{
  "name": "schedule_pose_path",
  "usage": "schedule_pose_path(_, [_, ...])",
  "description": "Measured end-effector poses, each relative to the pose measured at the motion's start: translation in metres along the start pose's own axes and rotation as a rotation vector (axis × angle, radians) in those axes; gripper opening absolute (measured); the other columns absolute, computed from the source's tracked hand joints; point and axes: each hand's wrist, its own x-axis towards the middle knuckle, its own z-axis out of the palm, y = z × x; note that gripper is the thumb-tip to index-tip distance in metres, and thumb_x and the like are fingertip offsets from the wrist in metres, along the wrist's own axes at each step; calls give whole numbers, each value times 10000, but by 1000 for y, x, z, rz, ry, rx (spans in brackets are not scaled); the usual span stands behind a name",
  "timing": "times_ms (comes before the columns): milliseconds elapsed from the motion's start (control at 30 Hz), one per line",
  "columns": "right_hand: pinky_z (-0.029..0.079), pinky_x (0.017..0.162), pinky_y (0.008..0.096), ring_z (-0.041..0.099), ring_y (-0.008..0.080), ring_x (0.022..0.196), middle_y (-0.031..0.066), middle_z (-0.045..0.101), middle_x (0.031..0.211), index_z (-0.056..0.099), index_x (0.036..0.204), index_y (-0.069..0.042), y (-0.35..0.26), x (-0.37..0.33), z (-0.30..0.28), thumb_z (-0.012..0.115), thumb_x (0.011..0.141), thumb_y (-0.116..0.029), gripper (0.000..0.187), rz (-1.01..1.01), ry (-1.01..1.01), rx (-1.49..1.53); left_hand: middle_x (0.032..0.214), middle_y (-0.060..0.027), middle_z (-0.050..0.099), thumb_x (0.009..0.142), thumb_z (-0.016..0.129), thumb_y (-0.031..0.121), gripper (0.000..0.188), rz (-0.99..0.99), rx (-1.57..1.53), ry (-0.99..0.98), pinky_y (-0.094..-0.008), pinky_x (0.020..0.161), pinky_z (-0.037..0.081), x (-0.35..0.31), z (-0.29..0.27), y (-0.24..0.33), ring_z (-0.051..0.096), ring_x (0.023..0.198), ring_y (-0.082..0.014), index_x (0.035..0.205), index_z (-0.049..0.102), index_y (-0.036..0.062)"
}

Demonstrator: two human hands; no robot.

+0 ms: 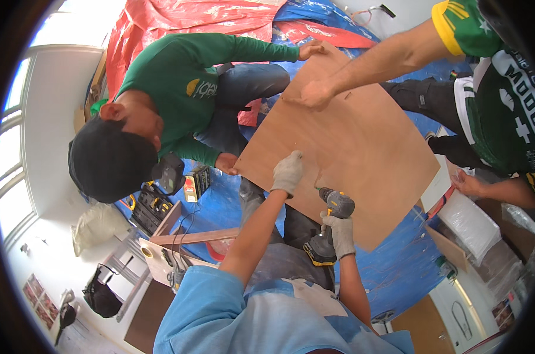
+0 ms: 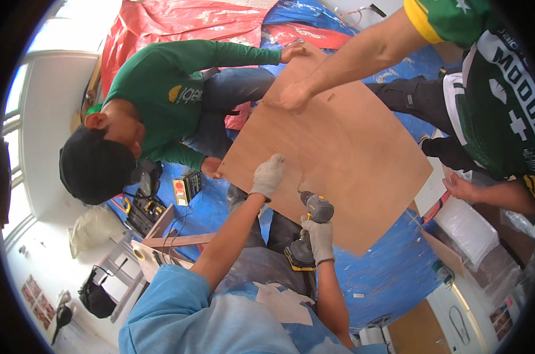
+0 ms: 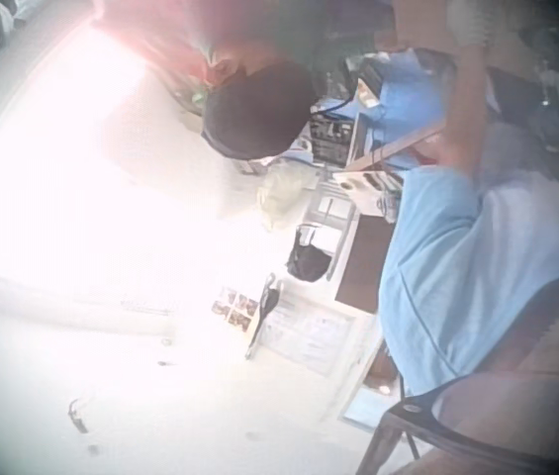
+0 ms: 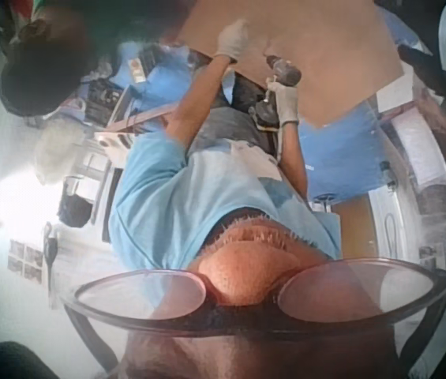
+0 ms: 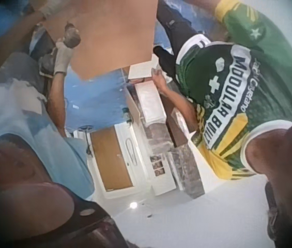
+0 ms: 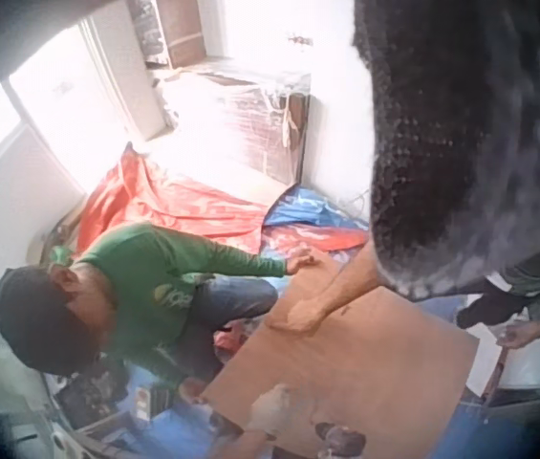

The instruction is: The person uses a power drill to drive screws into a wooden board to assemble a box-like structure, while another person holds the board steady. The person drills multiple screws along the edges and joins of the wooden pieces.

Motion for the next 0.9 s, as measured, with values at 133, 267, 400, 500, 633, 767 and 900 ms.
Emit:
schedule_pose_path(133, [489,498,316,596,177,485,73,630,616,722,933,17,-2,1,3,751,774,-100,199,-22,-23,-47,1090,-171,757,957,536,210,295,27,-212,-4,-453,855,577,-35,3,-67,733,969,-341,1142,738,101])
schedule_pose_path(267, [514,491,329,609,184,494,78,640,632,715,932,17,-4,0,7,738,787,-96,185,-27,-12,-119,1069,-135,766,906,608,160,349,-257,-573,-216,-366,821,569,-70,-10,-77,731,911,-253,1211,739,52])
schedule_pose_path(400, [520,494,320,614,175,501,76,644,641,703,926,-3,-12,-6,10,737,806,-82,148,33,-42,-142,973,-55,749,869,683,93,372,-272,-816,-160,-301,792,544,-90,-7,-99,675,843,-152,1224,740,-4])
schedule_pose_path(500, [517,489,322,612,178,493,77,647,643,699,916,-9,-20,-12,8,744,811,-89,140,52,-23,-169,981,-66,750,903,687,141,314,-326,-977,-158,-306,782,540,-102,-6,-99,676,834,-169,1169,756,-11])
schedule_pose_path(633, [516,483,326,612,181,488,78,647,640,673,873,-27,-25,-15,14,758,818,-106,129,74,-2,-202,949,-111,750,936,696,259,307,-220,-739,-122,-341,776,535,-110,-13,-105,675,821,-214,1069,771,-7])
schedule_pose_path(767, [508,471,332,600,190,473,78,637,634,664,854,-32,-30,-17,16,765,804,-130,149,49,34,-218,821,-128,707,944,677,349,359,-314,-676,-114,-369,759,522,-107,-14,-90,671,800,-239,955,760,0])
schedule_pose_path(900, [504,461,330,595,192,460,79,632,628,655,843,-40,-25,-20,26,764,805,-135,149,4,19,-251,781,-98,695,944,675,335,346,-432,-797,39,-358,732,511,-100,5,-112,660,767,-214,914,742,-3])
